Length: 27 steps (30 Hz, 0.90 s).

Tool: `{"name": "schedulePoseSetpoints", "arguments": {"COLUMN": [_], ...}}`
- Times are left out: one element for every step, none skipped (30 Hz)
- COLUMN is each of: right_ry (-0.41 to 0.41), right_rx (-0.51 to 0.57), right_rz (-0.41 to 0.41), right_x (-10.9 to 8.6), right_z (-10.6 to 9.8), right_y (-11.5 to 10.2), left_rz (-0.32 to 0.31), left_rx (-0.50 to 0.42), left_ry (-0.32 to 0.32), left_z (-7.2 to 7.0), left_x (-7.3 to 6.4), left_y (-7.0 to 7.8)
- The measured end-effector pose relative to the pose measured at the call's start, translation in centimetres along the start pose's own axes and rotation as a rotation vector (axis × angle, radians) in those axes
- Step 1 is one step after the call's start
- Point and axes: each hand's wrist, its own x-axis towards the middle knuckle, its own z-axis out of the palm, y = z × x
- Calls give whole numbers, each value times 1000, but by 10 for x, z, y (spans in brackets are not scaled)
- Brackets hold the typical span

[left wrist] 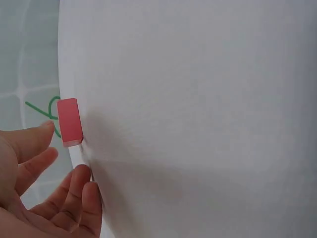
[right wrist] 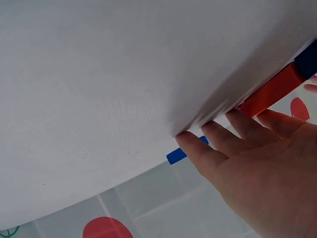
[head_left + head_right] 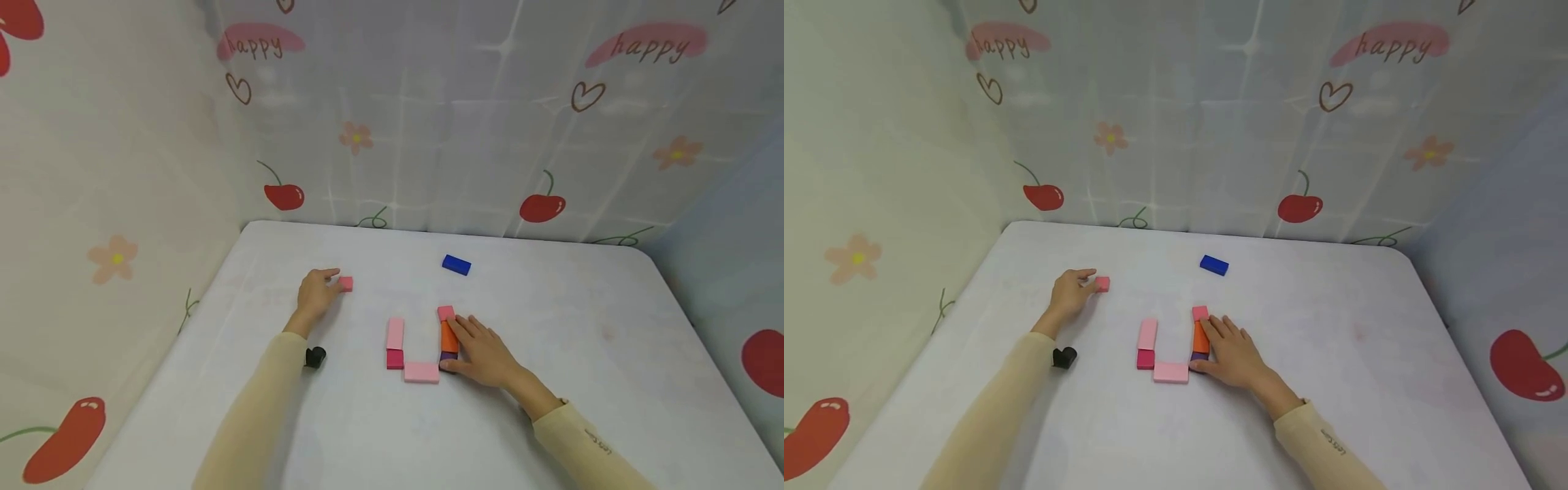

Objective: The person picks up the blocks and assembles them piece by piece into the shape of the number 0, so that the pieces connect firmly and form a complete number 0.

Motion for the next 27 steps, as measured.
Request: {"name": "schedulePoseSetpoints", "arguments": {"right_ry": [1,3,5,6,7,8,8,8,6,4,4,3,2,1,-1,-1,-2,-3,-4,-5,-5,-5,-5,-5,-4,-4,-2], "right_rx": [1,1,0,0,0,-1,-2,-5,-7,-8,-9,-10,-9,-8,-7,-4,-4,-3,-3,-3,-3,-4,-6,-6,-7,-8,-8], "right_rz": [-1,-3,-5,-6,-7,-8,-9,-9,-8,-5,-4,-2,0,3,5,7,8,10,12,14,16,17,18,18,17,16,14], "right_x": [0,-1,-1,-1,-2,-2,-2,-2,-2,-2,-2,-2,-2,-1,-1,-1,-1,-1,-1,-1,-1,-1,-1,-1,-1,-1,-1], "right_z": [0,1,1,1,0,0,0,0,-1,-1,-1,0,0,0,0,0,0,0,0,0,0,0,0,1,1,1,1], "right_y": [0,0,-1,-1,-1,-1,-2,-2,-2,-1,-1,-1,-1,-1,-1,-1,-1,-1,-1,-1,-1,-1,0,0,0,0,0], "left_rz": [-3,-5,-10,-17,-21,-30,-34,-39,-44,-48,-49,-54,-58,-67,-70,-74,-77,-80,-82,-83,-82,-82,-82,-83,-84,-82,-79], "left_rx": [-2,-3,-9,-17,-22,-31,-38,-51,-62,-70,-77,-89,-98,-110,-116,-121,-129,-136,-139,-142,-142,-139,-140,-140,-139,-135,-133], "left_ry": [-11,-19,-24,-26,-27,-28,-27,-26,-24,-22,-21,-21,-20,-22,-23,-24,-28,-32,-37,-40,-42,-44,-48,-51,-52,-52,-54], "left_z": [0,0,0,0,0,0,1,1,1,2,3,3,4,5,6,7,8,9,11,12,14,15,16,18,19,20,22], "left_x": [2,4,5,7,8,9,10,11,12,13,13,14,14,14,14,13,13,13,13,12,11,11,10,9,9,8,7], "left_y": [-1,-2,-3,-4,-4,-4,-4,-4,-4,-4,-3,-2,-2,-2,-1,0,1,2,3,4,5,7,8,10,11,13,14]}}
